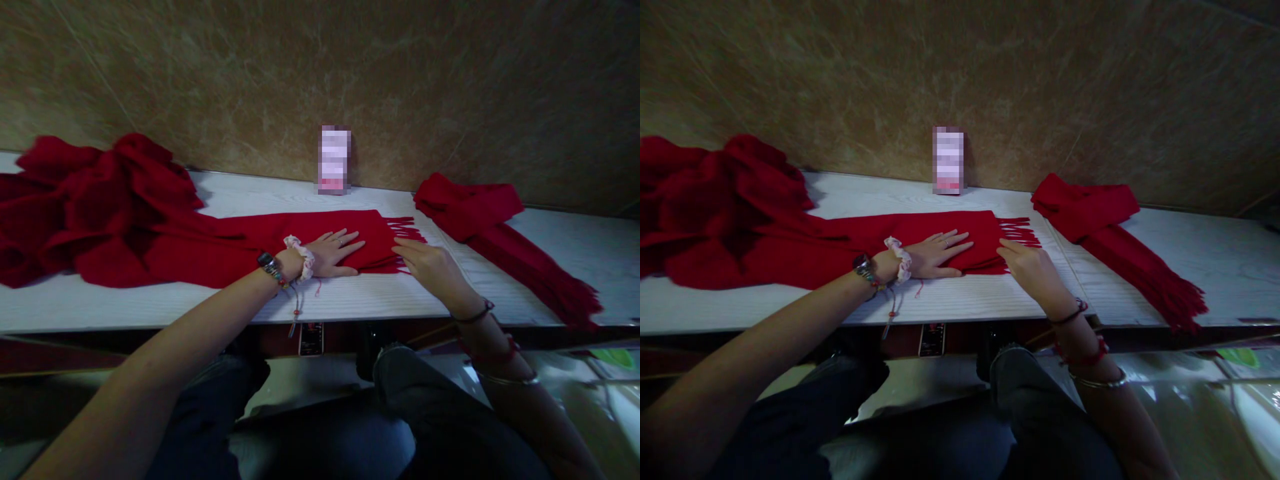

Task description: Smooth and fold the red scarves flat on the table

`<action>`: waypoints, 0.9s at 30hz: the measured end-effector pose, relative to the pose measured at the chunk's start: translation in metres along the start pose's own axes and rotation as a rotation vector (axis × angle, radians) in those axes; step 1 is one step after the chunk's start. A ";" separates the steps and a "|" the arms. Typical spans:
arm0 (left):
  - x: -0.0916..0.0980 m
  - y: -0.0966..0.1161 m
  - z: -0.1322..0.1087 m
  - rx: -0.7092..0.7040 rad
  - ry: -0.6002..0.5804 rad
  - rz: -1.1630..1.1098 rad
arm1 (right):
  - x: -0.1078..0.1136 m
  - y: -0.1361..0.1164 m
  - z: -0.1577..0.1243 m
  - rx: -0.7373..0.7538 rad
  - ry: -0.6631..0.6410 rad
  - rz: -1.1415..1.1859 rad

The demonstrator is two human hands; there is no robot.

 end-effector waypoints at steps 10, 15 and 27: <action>0.008 0.005 -0.002 -0.063 -0.005 -0.014 | -0.012 0.015 -0.001 -0.104 0.050 0.260; 0.005 0.005 0.001 -0.018 0.002 -0.042 | -0.013 0.019 0.001 -0.169 0.098 0.319; 0.005 0.009 0.006 0.087 -0.043 0.020 | -0.016 0.023 0.000 -0.170 0.159 0.460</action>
Point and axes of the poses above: each hand's wrist, its own z-axis towards the middle knuckle, its own x-axis out of the back of the hand, y = z × x, the point moved 6 cm from there along z, towards the middle knuckle, and after that the axes turned 15 degrees about z, right-handed, at the moved point
